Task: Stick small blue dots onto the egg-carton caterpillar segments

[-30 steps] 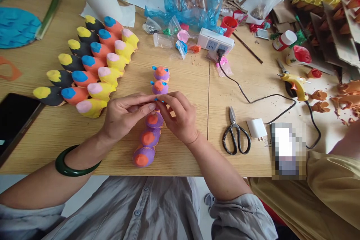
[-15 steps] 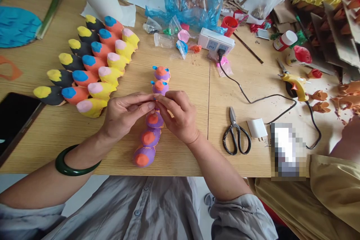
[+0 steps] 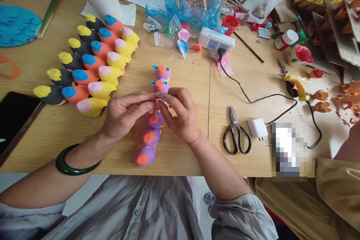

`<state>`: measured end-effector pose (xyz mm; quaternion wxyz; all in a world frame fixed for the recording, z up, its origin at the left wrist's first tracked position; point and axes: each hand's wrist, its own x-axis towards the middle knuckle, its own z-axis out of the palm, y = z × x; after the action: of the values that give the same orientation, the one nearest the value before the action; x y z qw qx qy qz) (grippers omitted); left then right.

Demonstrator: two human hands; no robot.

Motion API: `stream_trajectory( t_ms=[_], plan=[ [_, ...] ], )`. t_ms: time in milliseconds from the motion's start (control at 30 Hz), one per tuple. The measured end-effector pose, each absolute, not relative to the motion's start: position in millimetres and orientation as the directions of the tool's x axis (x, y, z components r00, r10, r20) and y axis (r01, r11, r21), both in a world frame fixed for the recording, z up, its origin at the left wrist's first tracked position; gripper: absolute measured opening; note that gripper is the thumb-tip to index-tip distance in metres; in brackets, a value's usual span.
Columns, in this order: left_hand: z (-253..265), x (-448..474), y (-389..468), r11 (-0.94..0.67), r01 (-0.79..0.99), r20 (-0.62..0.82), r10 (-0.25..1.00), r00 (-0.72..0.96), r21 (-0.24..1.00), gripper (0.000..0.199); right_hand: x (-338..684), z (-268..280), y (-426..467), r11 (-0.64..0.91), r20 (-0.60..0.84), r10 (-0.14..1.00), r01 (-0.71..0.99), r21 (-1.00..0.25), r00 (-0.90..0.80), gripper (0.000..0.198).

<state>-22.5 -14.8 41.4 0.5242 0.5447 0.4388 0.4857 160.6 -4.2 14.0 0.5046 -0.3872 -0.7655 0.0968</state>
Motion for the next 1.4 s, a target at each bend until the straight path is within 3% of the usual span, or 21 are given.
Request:
stream_trajectory(
  t_ms=[167, 267, 533, 767, 967, 1200, 1400],
  plan=[
    [33, -26, -13, 0.036, -0.115, -0.015, 0.984, 0.18, 0.993, 0.022, 163, 15, 1, 0.732, 0.82, 0.519, 0.622, -0.278, -0.243, 0.016],
    [30, -27, -12, 0.065, -0.144, -0.033, 0.977, 0.21, 0.987, 0.023, 162, 18, 3, 0.74, 0.847, 0.47, 0.634, -0.225, -0.249, 0.015],
    [31, -27, -12, 0.033, -0.127, -0.009, 0.982, 0.187, 0.991, 0.023, 163, 17, 0, 0.737, 0.785, 0.569, 0.576, -0.353, -0.247, 0.027],
    [33, -26, -10, 0.099, -0.15, -0.069, 0.979, 0.194, 0.984, 0.022, 168, 14, 1, 0.753, 0.782, 0.554, 0.572, -0.325, -0.285, 0.041],
    [30, -25, -10, 0.093, -0.127, -0.067, 0.979, 0.194, 0.988, 0.027, 165, 17, -2, 0.722, 0.785, 0.581, 0.581, -0.376, -0.214, 0.037],
    [35, -24, -8, 0.213, -0.248, -0.161, 0.964, 0.213, 0.945, 0.019, 164, 18, 0, 0.704, 0.765, 0.624, 0.54, -0.461, -0.16, 0.037],
    [39, -26, -4, 0.266, -0.306, -0.181, 0.943, 0.279, 0.914, 0.019, 166, 18, 1, 0.7, 0.753, 0.627, 0.57, -0.43, -0.202, 0.024]
  ],
)
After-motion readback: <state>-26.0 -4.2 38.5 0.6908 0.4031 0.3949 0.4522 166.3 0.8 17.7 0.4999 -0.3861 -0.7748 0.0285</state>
